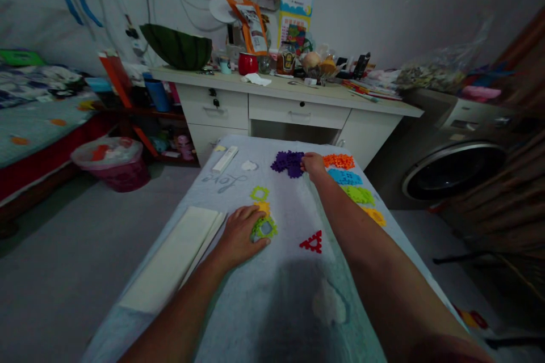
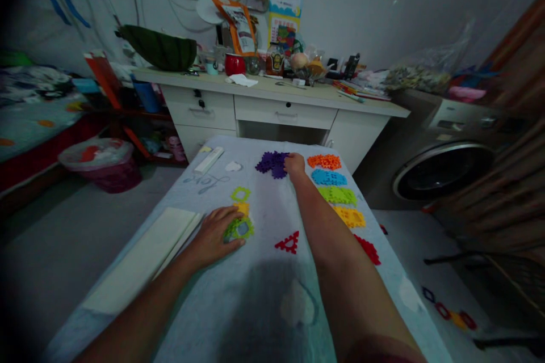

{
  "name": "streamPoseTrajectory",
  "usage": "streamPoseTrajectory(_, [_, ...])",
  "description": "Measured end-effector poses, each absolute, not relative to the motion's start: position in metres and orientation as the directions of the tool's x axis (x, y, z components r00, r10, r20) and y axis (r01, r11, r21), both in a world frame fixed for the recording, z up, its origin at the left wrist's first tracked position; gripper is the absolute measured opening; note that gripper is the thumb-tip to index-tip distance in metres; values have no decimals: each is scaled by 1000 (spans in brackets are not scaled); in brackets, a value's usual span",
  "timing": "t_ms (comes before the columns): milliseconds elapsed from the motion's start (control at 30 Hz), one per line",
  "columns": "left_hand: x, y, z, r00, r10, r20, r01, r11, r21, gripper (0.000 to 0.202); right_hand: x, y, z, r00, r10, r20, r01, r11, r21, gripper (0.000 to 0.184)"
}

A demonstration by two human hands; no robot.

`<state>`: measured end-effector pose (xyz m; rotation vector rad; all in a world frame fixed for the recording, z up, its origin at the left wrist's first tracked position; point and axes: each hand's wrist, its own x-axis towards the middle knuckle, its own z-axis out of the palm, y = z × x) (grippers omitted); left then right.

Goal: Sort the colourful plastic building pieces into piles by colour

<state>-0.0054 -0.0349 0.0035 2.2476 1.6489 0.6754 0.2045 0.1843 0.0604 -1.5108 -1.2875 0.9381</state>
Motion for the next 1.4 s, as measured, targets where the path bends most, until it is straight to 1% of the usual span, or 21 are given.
streamPoseTrajectory(67, [-5, -35, 3, 245, 947, 208, 822, -317, 473, 55, 214, 171, 65, 181, 984, -5, 308, -61, -950, 13])
streamPoseTrajectory(100, [-5, -35, 2, 246, 947, 208, 822, -318, 472, 54, 219, 162, 68, 150, 989, -5, 337, -56, -940, 14])
streamPoseTrajectory(167, [-5, -35, 2, 246, 946, 211, 821, -319, 473, 52, 230, 140, 75, -7, 1000, 0, 453, 3, -892, 15])
streamPoseTrajectory(233, [-5, -34, 2, 239, 947, 215, 819, -316, 480, 50, 241, 113, 82, -268, 963, -20, 610, 154, -777, 15])
streamPoseTrajectory(300, [-6, -33, 2, 233, 948, 219, 811, -313, 494, 49, 251, 81, 85, -525, 847, -76, 695, 376, -613, 16])
streamPoseTrajectory(333, [-6, -33, 2, 229, 948, 221, 807, -312, 501, 49, 256, 65, 85, -616, 781, -103, 696, 478, -536, 19])
streamPoseTrajectory(400, [-5, -32, 2, 226, 947, 228, 801, -314, 510, 49, 263, 35, 81, -704, 694, -152, 681, 598, -422, 31])
streamPoseTrajectory(467, [-5, -31, 2, 228, 946, 229, 803, -316, 505, 48, 267, 12, 73, -714, 672, -198, 694, 639, -332, 40])
streamPoseTrajectory(500, [-4, -31, 3, 229, 947, 225, 808, -314, 499, 47, 267, 3, 68, -705, 676, -212, 706, 643, -297, 40])
streamPoseTrajectory(567, [-3, -31, 3, 224, 951, 214, 818, -303, 489, 46, 268, -9, 62, -687, 695, -210, 725, 641, -252, 31])
streamPoseTrajectory(633, [-2, -32, 4, 216, 954, 208, 824, -293, 485, 46, 272, -14, 61, -680, 709, -185, 730, 633, -258, 22])
streamPoseTrajectory(733, [-3, -32, 4, 223, 951, 214, 824, -301, 480, 45, 287, -17, 73, -652, 742, -155, 740, 579, -343, 16])
streamPoseTrajectory(833, [-4, -32, 1, 233, 946, 226, 825, -315, 469, 45, 313, -19, 88, -567, 816, -113, 736, 440, -514, 17])
streamPoseTrajectory(900, [-5, -31, -2, 239, 944, 229, 827, -321, 461, 46, 331, -21, 93, -513, 855, -73, 695, 363, -621, 23])
streamPoseTrajectory(967, [-6, -30, -5, 245, 942, 231, 828, -327, 456, 46, 344, -23, 92, -471, 880, -60, 670, 312, -674, 27])
streamPoseTrajectory(1033, [-6, -30, -6, 242, 942, 231, 831, -324, 453, 46, 351, -26, 88, -436, 895, -100, 688, 259, -678, 27])
streamPoseTrajectory(1133, [-5, -30, -4, 233, 947, 219, 835, -311, 454, 45, 352, -34, 82, -388, 904, -177, 754, 201, -625, 28])
streamPoseTrajectory(1200, [-4, -30, -2, 232, 949, 213, 834, -307, 459, 45, 350, -39, 81, -356, 916, -185, 807, 202, -554, 30])
streamPoseTrajectory(1267, [-4, -31, 0, 233, 949, 213, 830, -308, 464, 44, 348, -42, 79, -340, 924, -174, 852, 224, -474, 25])
streamPoseTrajectory(1333, [-4, -30, 0, 230, 948, 221, 826, -310, 470, 44, 348, -43, 76, -354, 920, -165, 875, 264, -406, 15])
streamPoseTrajectory(1400, [-5, -30, -2, 229, 945, 235, 816, -318, 482, 45, 348, -42, 72, -384, 910, -157, 887, 316, -337, 13])
